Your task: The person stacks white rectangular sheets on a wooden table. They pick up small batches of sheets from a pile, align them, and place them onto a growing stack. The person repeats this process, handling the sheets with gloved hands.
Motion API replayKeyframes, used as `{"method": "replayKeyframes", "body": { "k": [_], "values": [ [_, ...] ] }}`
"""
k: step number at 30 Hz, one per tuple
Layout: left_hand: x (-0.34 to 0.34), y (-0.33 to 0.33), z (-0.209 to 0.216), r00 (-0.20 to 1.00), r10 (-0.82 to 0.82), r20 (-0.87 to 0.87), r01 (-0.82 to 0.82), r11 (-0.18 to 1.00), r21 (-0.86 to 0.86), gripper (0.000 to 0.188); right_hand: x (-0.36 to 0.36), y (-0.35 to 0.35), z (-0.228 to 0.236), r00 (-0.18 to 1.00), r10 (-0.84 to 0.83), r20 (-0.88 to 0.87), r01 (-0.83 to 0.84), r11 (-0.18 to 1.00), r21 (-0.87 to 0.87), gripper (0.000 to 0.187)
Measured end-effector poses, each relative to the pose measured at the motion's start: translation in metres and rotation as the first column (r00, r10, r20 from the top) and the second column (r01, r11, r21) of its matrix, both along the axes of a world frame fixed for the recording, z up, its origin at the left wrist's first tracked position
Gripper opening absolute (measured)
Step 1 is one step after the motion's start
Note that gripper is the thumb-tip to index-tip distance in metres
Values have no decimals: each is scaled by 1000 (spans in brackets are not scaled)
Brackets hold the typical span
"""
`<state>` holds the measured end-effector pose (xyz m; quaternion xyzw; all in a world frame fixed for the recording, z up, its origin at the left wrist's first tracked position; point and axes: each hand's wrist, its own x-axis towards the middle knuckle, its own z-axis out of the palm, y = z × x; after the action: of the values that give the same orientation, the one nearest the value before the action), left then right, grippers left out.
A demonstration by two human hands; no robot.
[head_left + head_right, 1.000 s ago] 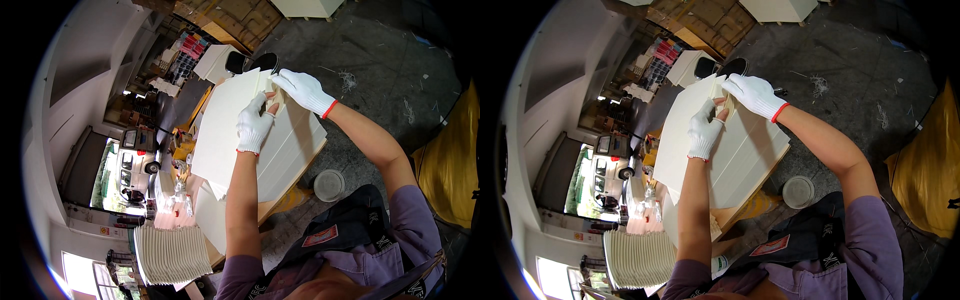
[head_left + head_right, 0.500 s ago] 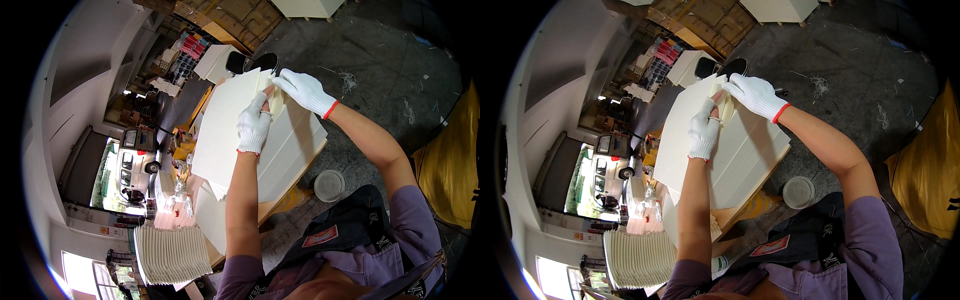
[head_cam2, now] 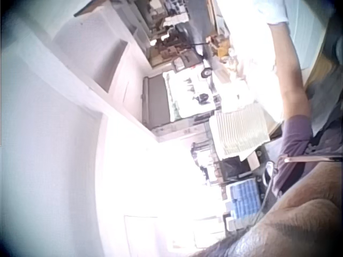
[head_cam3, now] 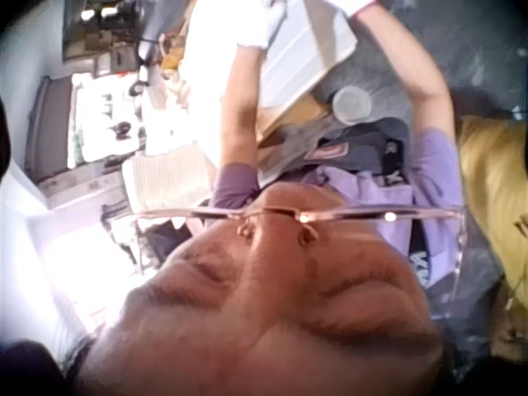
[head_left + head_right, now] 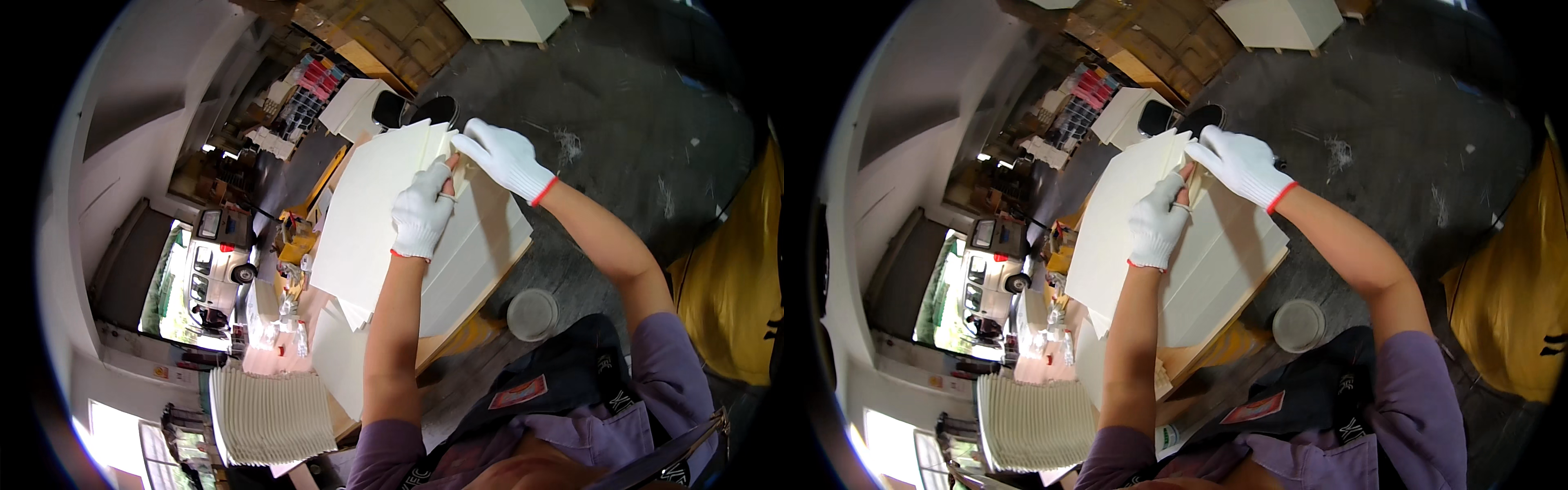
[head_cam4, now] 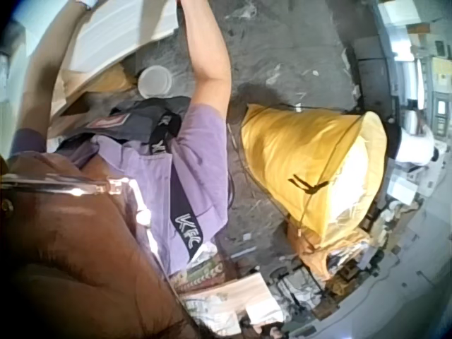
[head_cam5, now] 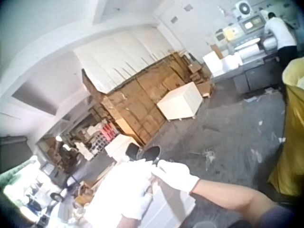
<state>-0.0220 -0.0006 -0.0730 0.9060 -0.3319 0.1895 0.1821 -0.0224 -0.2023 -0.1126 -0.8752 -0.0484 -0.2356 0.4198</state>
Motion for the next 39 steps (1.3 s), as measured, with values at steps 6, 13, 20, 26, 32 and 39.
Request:
{"method": "replayKeyframes", "body": {
  "k": [6,13,20,26,32,39],
  "values": [
    [-10,-3,1,992,124,24,-124,992,-12,50,-14,14,28,891,454,9,-100,177,979,44],
    [-34,40,-47,926,-234,295,311,917,-250,42,-2,45,27,738,662,-131,-31,227,973,37],
    [-127,83,-60,452,-888,-79,-682,-288,-672,42,11,43,37,723,686,-85,-212,338,917,41],
    [-179,149,-42,782,-618,79,-497,-695,-519,76,-24,-4,32,878,437,-195,-473,856,-208,42],
    [-190,197,-61,429,-860,-275,-755,-174,-632,96,-54,-93,-6,755,626,-193,-247,545,801,42],
    [-205,183,-60,503,-607,-615,-737,70,-673,36,-78,-76,46,766,613,-193,-309,614,726,52]
  ]
}}
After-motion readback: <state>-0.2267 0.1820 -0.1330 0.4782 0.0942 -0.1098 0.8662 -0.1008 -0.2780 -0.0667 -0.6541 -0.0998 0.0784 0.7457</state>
